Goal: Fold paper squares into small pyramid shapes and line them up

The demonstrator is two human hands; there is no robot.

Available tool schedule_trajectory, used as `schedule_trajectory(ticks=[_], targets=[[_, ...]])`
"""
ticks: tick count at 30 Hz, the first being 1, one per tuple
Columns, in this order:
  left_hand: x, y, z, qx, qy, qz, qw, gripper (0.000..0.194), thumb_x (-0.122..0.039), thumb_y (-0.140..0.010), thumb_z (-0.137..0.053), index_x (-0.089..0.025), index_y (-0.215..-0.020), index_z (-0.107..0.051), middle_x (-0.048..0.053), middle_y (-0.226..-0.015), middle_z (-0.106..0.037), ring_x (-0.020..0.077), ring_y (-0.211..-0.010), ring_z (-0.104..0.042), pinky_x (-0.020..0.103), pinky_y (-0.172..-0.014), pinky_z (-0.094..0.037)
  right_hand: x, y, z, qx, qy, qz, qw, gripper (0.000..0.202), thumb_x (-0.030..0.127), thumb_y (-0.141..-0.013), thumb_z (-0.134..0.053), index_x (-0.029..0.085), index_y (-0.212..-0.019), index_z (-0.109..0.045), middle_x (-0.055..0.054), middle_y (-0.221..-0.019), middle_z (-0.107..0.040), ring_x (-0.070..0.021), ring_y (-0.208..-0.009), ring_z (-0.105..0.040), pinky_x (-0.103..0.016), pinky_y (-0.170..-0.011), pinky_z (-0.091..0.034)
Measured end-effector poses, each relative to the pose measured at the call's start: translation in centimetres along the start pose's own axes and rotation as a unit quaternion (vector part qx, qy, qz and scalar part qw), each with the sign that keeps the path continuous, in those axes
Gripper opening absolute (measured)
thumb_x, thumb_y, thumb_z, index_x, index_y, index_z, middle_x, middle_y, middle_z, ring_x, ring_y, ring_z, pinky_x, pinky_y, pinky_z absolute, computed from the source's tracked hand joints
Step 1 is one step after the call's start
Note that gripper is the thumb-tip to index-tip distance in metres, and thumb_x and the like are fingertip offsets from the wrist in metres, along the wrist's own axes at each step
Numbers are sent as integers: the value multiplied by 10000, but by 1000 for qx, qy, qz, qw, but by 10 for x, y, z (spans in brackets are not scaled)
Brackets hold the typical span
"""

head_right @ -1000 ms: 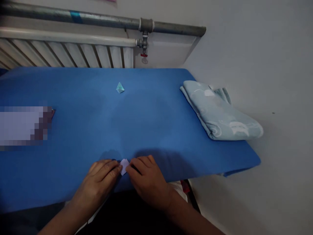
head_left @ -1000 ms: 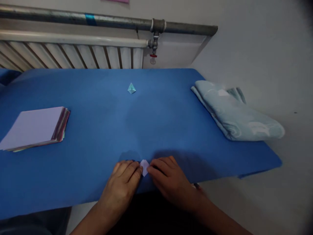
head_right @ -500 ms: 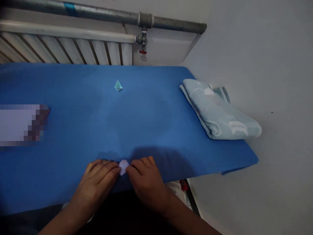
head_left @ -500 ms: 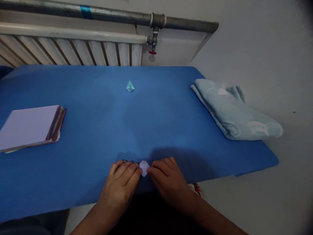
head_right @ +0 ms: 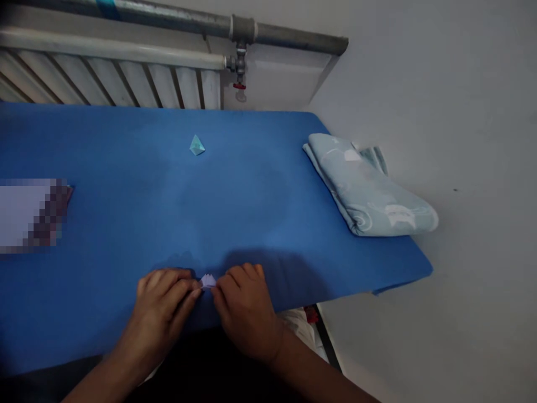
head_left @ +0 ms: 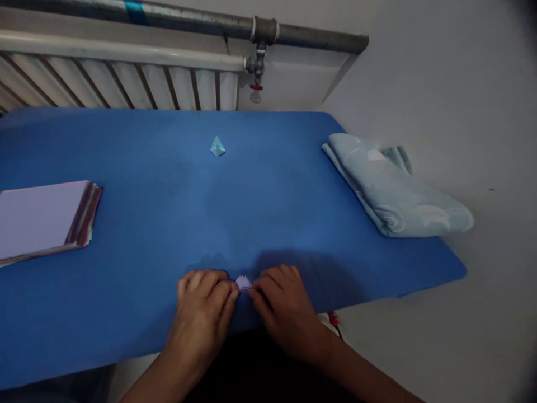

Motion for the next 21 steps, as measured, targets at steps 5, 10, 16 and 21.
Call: schedule_trajectory(ticks=[5,10,16,21], targets=[[1,-3,-1,35,-3,29,999,189,-233,-907,-468,-205,-844,-644,44,-904,-640,228,-865,-542,403,-775,-335,-1,-3,1,13,-17,-28,999,179,192,-896,-493,168,-753,-599,-49,-785,-581,-191,-758,-471,-341,-694,-301],[1,-4,-1,44,-8,44,998,207,-235,-911,-451,-213,-858,-650,40,-907,-631,227,-868,-536,406,-787,-334,-5,-2,3,-8,-70,-60,996,132,179,-871,-538,182,-747,-584,-34,-818,-598,-184,-787,-500,-340,-722,-324],[0,-3,1,37,-5,30,999,206,-230,-914,-449,-232,-871,-651,35,-910,-637,213,-858,-522,403,-791,-335,-5,5,6,-45,-97,-32,994,91,157,-871,-564,204,-821,-624,-17,-871,-621,-168,-825,-535,-330,-746,-350],[-1,0,0,24,5,7,1000,194,-226,-915,-464,-239,-910,-657,33,-929,-638,212,-871,-530,405,-807,-335,-3,9,7,-54,-75,2,996,119,171,-894,-533,192,-861,-646,-35,-870,-625,-174,-804,-527,-341,-738,-358]])
Point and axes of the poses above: each hand's wrist, its own y-axis away from the middle knuckle, its own z-axis out of the back of the hand, x = y × z, the point moved 7 cm from there along -y, towards the middle knuckle
